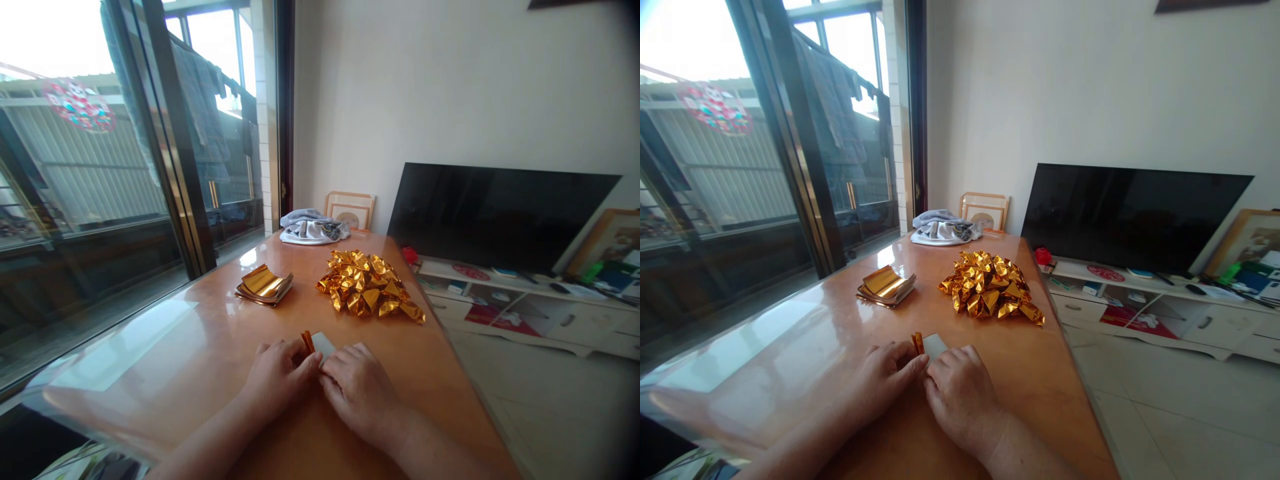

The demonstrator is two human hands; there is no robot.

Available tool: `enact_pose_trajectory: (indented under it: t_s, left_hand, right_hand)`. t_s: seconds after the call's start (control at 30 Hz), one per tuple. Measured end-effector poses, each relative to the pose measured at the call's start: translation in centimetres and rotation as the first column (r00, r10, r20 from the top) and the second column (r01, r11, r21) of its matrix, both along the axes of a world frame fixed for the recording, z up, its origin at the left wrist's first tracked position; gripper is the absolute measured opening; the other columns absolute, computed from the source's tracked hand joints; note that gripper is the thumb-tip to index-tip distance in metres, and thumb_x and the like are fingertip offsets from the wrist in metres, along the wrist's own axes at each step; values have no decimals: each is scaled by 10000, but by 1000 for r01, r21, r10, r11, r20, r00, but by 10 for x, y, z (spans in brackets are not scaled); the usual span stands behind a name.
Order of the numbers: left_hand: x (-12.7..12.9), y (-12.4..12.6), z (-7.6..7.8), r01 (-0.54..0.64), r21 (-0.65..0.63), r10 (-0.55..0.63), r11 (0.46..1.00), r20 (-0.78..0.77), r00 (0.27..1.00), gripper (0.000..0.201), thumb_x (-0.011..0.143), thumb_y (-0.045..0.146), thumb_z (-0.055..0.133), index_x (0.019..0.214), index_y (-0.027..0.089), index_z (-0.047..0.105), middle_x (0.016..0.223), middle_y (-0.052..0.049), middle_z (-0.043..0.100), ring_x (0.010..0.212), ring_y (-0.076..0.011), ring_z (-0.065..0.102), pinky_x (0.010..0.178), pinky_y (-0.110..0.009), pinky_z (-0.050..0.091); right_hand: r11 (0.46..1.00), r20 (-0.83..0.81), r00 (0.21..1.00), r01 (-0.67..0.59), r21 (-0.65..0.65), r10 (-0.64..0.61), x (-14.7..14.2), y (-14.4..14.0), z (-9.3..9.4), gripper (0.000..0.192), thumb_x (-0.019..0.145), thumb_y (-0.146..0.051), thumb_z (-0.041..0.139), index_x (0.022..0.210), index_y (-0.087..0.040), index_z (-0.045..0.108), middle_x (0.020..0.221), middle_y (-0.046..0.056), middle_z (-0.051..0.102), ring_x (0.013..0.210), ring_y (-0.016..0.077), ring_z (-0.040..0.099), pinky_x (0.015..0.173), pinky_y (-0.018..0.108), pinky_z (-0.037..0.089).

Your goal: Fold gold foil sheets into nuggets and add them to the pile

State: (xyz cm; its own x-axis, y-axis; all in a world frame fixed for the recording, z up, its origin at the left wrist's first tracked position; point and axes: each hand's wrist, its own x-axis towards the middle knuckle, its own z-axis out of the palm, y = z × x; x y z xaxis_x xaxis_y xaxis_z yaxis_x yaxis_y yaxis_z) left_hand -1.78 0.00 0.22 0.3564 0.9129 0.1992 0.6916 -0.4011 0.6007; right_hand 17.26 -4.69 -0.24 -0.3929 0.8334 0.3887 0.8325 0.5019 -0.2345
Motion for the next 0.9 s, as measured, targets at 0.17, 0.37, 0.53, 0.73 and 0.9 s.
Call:
enact_pose_trajectory:
  t_s: [0.17, 0.37, 0.53, 0.73, 0.9]
  left_hand:
    - [-3, 8, -10, 37, -176, 11, 984, 263, 965, 214, 837, 350, 564, 698, 197, 617, 672, 19, 628, 691, -170, 583, 637, -268, 408]
    - [-3, 6, -3, 318, -441, 47, 839, 641, 766, 182, 845, 345, 588, 824, 166, 611, 683, 16, 589, 593, -122, 501, 570, -240, 380]
    - [-4, -1, 14, 432, -537, 86, 724, 692, 716, 192, 821, 333, 655, 860, 147, 629, 693, 5, 605, 578, -102, 486, 535, -209, 331]
    - [-4, -1, 22, 396, -561, 66, 727, 631, 773, 327, 825, 405, 678, 1020, 143, 658, 828, -27, 681, 684, -134, 569, 619, -228, 423]
    - [-7, 14, -4, 173, -422, 68, 890, 499, 864, 406, 869, 453, 622, 1144, 154, 606, 856, -22, 673, 678, -148, 575, 584, -243, 412]
  right_hand:
    - [993, -137, 985, -114, -31, 109, 0, -2, 3, 154, 946, -377, 652, 915, -237, 706, 908, 12, 736, 885, 192, 637, 858, 342, 425]
    - [990, -443, 896, 89, 112, -31, 19, 9, 3, 237, 961, -314, 583, 1164, -236, 679, 1160, 80, 700, 1109, 234, 619, 989, 384, 479]
    - [989, -595, 790, 99, -111, -146, 28, 14, -2, 472, 939, -404, 614, 1381, -252, 551, 1367, 89, 610, 1268, 258, 560, 1070, 418, 453]
    - [928, -640, 746, -81, -363, -185, 20, 13, -6, 451, 904, -313, 628, 1340, -231, 547, 780, -29, 639, 700, 153, 610, 632, 262, 481]
    - [858, -622, 732, -101, -504, -279, 18, 13, -12, 309, 888, -268, 590, 1187, -230, 522, 667, -83, 545, 533, 110, 524, 512, 221, 392]
